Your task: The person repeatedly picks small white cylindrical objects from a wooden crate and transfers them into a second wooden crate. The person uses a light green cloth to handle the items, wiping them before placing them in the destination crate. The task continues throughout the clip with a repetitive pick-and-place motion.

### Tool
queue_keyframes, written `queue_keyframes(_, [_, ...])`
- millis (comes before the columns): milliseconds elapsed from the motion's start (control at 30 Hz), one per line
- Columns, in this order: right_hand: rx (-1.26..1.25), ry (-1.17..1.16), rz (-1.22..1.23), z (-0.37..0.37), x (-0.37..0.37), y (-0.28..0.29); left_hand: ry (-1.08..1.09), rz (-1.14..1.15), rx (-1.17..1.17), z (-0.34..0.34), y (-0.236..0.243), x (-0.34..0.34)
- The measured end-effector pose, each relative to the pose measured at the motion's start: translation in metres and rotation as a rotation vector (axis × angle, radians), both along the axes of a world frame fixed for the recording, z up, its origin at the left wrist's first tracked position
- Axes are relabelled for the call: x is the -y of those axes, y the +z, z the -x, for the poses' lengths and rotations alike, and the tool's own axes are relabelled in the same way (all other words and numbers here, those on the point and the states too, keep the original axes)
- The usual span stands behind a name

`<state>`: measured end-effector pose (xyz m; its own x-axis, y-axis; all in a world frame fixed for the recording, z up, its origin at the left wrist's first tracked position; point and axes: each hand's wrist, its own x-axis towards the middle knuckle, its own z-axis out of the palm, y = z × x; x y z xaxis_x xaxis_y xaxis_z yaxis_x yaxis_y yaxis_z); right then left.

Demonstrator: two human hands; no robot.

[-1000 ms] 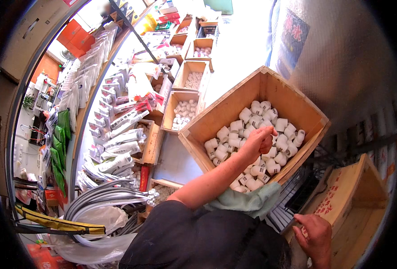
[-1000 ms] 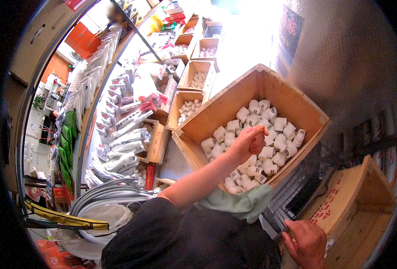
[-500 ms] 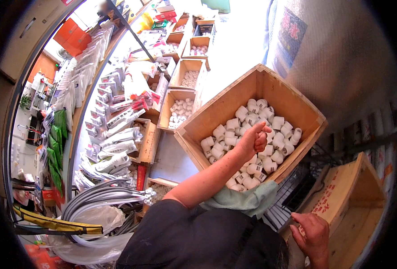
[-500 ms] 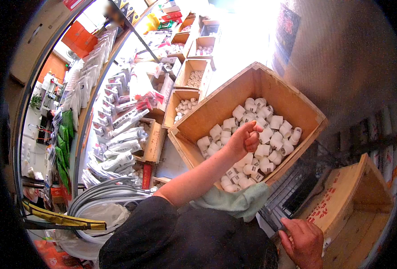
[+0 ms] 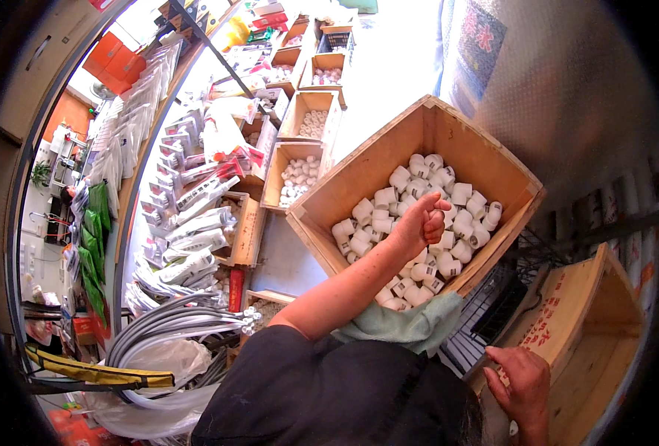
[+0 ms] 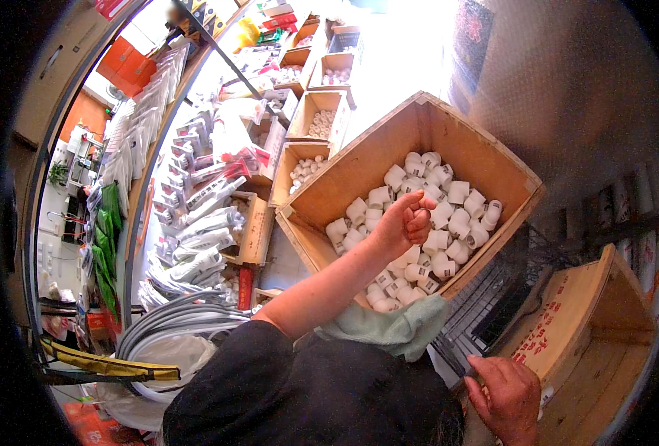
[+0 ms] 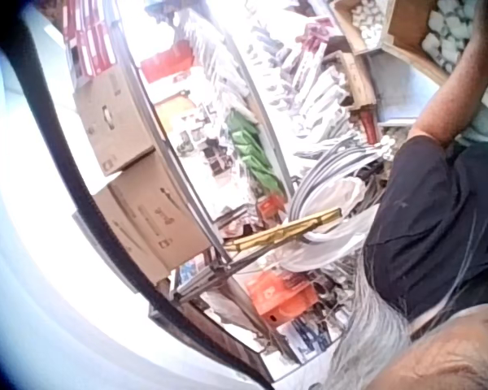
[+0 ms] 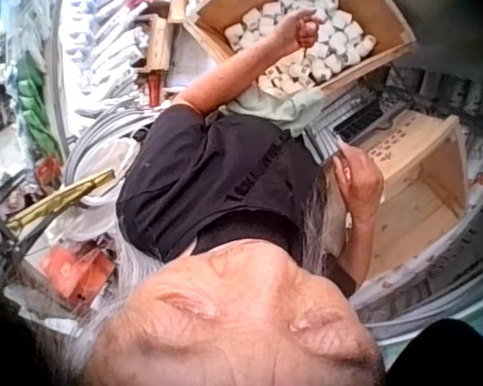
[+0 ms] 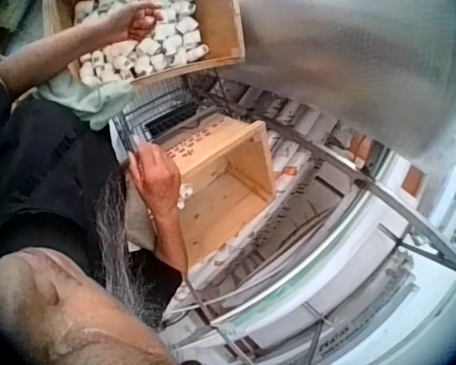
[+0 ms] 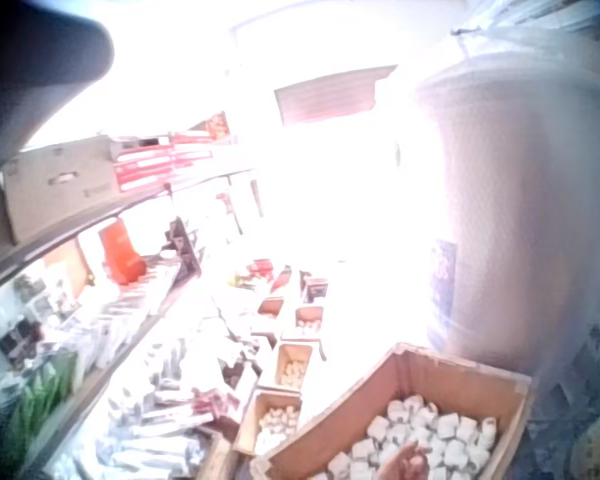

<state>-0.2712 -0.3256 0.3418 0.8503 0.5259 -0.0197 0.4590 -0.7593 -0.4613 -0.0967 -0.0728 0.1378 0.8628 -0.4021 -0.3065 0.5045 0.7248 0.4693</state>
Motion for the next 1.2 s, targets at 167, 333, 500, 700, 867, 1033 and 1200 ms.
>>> queue_keyframes(167, [-0.002, -0.003, 0.007, -0.001, 0.0, 0.0, -0.019, 0.018, -0.008, 0.0, -0.002, 0.0])
queue_keyframes(333, [0.001, -0.009, -0.005, 0.0, -0.001, -0.001, -0.032, 0.029, 0.013, 0.0, -0.005, 0.0])
queue_keyframes(500, [-0.037, -0.024, -0.008, -0.001, 0.001, 0.0, -0.131, 0.261, 0.215, 0.003, 0.021, -0.002])
queue_keyframes(700, [-0.048, -0.016, 0.0, -0.001, 0.007, -0.004, -0.26, 0.441, 0.4, 0.004, 0.033, -0.007])
queue_keyframes(867, [-0.049, -0.013, 0.004, -0.001, 0.007, -0.005, -0.311, 0.458, 0.476, 0.005, 0.033, -0.006])
queue_keyframes(1033, [-0.058, -0.014, 0.009, -0.001, 0.007, -0.003, -0.278, 0.474, 0.418, 0.006, 0.033, -0.004])
queue_keyframes(1200, [-0.026, -0.004, -0.034, -0.002, -0.001, 0.002, -0.271, 0.326, 0.399, 0.003, 0.027, -0.007])
